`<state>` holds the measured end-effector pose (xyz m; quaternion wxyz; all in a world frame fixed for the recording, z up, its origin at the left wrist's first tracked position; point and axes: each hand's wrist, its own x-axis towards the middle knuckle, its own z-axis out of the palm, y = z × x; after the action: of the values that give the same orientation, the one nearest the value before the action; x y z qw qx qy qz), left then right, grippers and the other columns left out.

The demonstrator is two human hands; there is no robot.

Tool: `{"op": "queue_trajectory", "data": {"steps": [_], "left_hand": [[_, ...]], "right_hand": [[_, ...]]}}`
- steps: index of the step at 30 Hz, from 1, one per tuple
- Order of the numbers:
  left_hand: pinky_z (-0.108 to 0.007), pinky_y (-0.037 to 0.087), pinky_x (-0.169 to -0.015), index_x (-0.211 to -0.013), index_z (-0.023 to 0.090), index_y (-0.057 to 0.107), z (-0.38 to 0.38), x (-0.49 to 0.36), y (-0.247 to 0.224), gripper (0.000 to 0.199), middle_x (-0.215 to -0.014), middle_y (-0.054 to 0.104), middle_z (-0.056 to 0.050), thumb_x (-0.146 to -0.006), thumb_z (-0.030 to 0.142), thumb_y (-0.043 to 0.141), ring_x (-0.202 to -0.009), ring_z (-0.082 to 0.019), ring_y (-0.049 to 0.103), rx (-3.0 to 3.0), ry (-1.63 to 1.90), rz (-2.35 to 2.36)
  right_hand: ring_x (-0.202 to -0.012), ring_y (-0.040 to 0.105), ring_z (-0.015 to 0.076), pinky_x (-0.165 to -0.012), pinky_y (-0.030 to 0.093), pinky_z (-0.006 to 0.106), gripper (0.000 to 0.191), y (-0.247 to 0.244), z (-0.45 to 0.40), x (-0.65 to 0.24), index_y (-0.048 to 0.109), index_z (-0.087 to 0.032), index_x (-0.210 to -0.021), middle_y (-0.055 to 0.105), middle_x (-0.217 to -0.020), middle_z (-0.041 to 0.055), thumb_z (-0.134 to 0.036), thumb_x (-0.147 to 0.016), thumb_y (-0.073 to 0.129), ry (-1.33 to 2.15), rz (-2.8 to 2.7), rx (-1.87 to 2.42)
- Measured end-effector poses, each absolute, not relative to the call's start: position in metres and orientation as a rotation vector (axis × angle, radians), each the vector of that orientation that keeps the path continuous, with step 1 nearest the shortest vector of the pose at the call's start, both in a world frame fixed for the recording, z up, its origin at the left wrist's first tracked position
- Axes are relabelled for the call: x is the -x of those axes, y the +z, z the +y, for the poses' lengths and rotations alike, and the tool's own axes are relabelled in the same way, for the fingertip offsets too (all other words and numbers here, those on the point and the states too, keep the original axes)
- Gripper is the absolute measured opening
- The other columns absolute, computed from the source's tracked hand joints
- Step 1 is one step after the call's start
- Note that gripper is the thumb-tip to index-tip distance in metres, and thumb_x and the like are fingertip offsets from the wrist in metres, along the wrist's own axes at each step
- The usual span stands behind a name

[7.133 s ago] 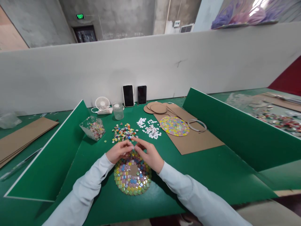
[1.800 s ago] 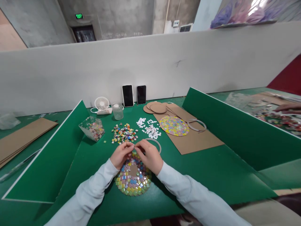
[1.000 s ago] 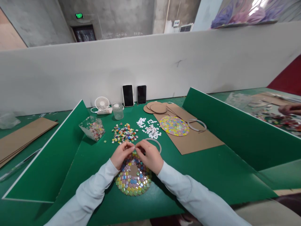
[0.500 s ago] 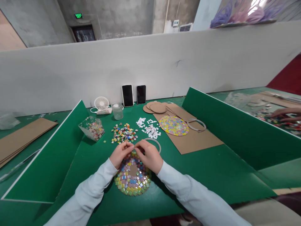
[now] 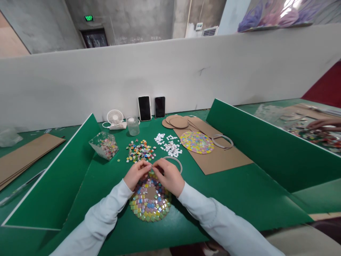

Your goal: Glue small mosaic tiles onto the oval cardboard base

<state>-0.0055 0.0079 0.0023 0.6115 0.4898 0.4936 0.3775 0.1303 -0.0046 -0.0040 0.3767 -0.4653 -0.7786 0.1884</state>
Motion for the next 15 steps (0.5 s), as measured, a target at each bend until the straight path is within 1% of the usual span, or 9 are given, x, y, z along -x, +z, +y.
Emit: {"op": "queue_trajectory", "data": {"steps": [7, 15], "left_hand": [[-0.017, 0.02, -0.038, -0.06, 0.014, 0.047, 0.008, 0.004, 0.0033, 0.033, -0.041, 0.04, 0.009, -0.05, 0.039, 0.064, -0.037, -0.003, 0.032, -1.158, 0.882, 1.134], [-0.018, 0.021, -0.039, -0.061, 0.013, 0.048, 0.0079, 0.0025, 0.006, 0.035, -0.042, 0.04, 0.009, -0.048, 0.042, 0.063, -0.038, -0.003, 0.033, -1.179, 0.848, 1.157]], "right_hand": [[-0.058, 0.047, 0.0117, -0.054, 0.034, 0.021, 0.012, -0.0048, -0.0036, -0.1292, 0.052, -0.016, -0.068, 0.05, -0.064, 0.0012, -0.015, -0.073, 0.041, 0.5, -1.984, 1.198], [-0.053, 0.042, 0.0107, -0.05, 0.031, 0.021, 0.011, -0.0035, -0.0032, -0.1287, 0.046, -0.017, -0.06, 0.044, -0.057, -0.0013, -0.013, -0.068, 0.041, 0.546, -1.96, 1.192]]}}
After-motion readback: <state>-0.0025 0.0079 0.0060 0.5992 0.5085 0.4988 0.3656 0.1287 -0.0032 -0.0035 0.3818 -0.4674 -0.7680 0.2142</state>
